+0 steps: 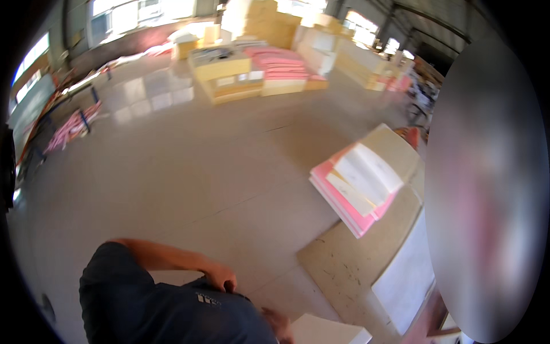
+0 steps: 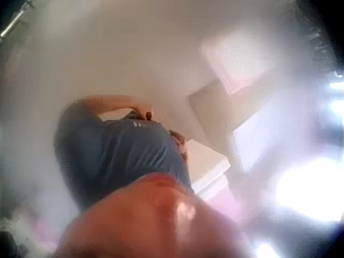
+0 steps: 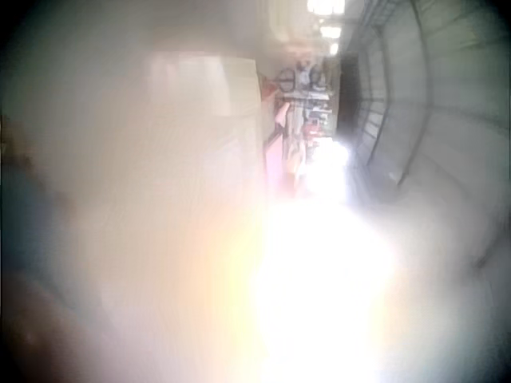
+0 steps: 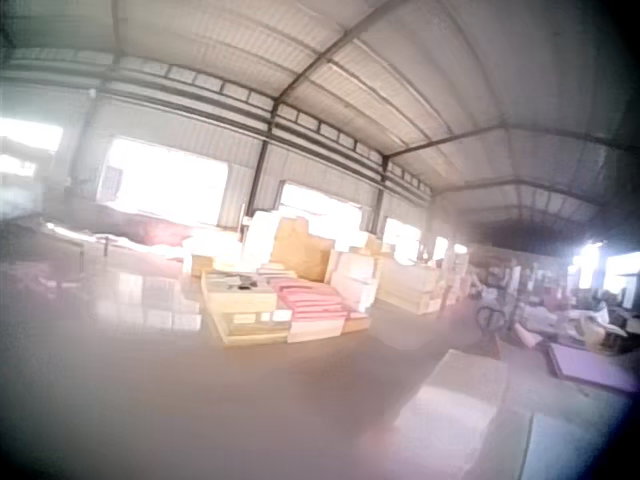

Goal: The person picks up pink foam sheets and places them on a manual guillotine cutter to trim them. They then handle a large white foam roll, positioning it on the cutter table and measuring it with a tape measure.

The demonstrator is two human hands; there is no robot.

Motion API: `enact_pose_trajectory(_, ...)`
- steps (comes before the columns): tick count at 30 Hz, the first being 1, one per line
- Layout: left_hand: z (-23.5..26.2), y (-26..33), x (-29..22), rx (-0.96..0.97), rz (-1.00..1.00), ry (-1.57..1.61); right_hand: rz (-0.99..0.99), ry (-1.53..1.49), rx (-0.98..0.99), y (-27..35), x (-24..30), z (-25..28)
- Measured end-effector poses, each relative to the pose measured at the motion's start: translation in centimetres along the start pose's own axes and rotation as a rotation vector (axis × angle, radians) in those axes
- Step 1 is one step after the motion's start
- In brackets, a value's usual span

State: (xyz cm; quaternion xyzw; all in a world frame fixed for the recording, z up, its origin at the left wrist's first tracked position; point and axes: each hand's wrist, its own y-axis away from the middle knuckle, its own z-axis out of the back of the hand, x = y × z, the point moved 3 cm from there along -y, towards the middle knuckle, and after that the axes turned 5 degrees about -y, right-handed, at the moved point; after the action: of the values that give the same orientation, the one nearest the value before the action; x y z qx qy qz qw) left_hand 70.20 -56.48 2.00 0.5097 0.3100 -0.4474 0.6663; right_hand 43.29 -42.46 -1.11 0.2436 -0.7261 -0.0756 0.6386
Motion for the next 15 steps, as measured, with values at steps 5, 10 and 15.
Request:
enact_pose_trajectory(5, 7.3, 9.3, 2.1, -0.34, 0.331, -0.25, -0.093, 0.258, 0.313, -14.1, 8.0, -4.3)
enact_pose_trajectory(10, 9.2, 13.0, 8.6, -0.839, 0.551, -0.211, -0.066, 0.624, 0.615, -28.8, 13.7, -10.1)
enact_pose_trajectory(15, 15.0, 17.3, 15.7, -0.913, 0.698, -0.09, -0.132, 0.697, 0.843, -42.9, 17.1, -17.4)
